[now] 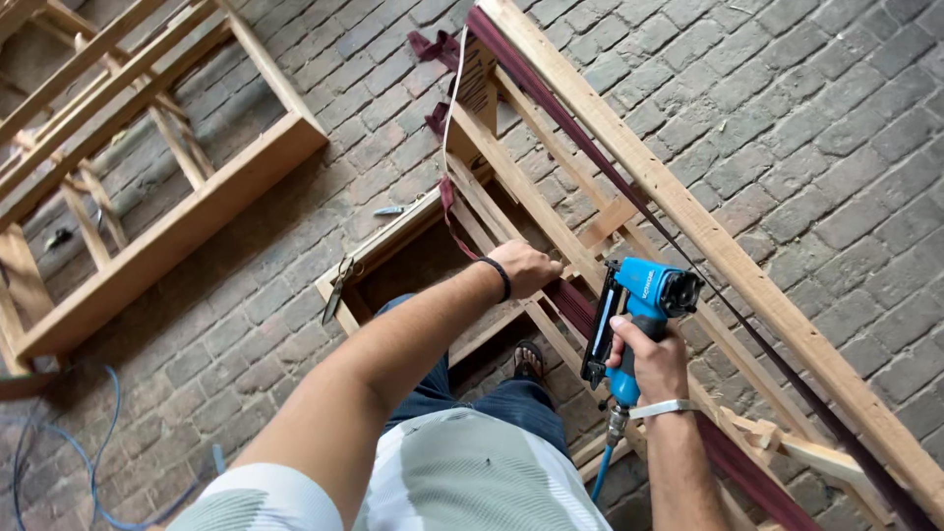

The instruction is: The person weaves red fabric strips into a wooden frame on a workbench, securing them with a pneumatic staple gun. They then move to a wooden chair frame and attach long fabric strips along the seat rails, stapling and trimming the ends.

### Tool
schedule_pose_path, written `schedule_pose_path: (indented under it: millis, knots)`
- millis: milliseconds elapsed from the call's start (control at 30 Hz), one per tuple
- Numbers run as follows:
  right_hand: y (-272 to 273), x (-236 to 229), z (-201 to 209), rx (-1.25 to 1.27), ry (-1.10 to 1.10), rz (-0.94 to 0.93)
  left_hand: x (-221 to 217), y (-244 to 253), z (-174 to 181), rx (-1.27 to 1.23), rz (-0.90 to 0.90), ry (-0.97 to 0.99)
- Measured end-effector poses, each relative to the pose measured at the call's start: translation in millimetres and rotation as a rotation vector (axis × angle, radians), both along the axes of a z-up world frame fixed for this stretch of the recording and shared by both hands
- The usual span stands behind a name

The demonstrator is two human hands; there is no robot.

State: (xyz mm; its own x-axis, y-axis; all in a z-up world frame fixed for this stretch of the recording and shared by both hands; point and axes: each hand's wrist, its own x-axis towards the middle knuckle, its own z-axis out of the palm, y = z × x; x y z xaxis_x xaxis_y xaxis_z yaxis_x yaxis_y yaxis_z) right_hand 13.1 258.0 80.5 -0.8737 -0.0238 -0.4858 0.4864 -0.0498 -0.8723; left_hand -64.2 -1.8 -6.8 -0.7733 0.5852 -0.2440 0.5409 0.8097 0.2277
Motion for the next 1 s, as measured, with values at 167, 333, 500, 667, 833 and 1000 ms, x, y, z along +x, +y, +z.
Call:
schedule_pose_path:
  millis: [167,333,500,667,833,1000]
  knots:
    - [-41,-15,-4,-0.004,-0.031,-0.177,-45,-31,-3,-0.054,-0.153,0.049]
    - [-109,-15,-20,0.113,0.055,-0.406,-91,-81,21,-0.080,-0.280,0.011]
    - [-202,-12,-28,0.143,0.054,-0.785,-104,-125,44,-0.056,-0.388,-0.279]
    - [-237,2,-33,0.158,0.120,-1.006,-116,-163,42,0.072,-0.447,-0.273]
    - [-253,-14,-63,0.279,0.129,-1.274,-150,-175,41,0.112,-0.399,-0.303]
    - [-241,-40,-98,0.106,0.140,-1.499,-188,-170,50,0.462,-0.504,-0.499]
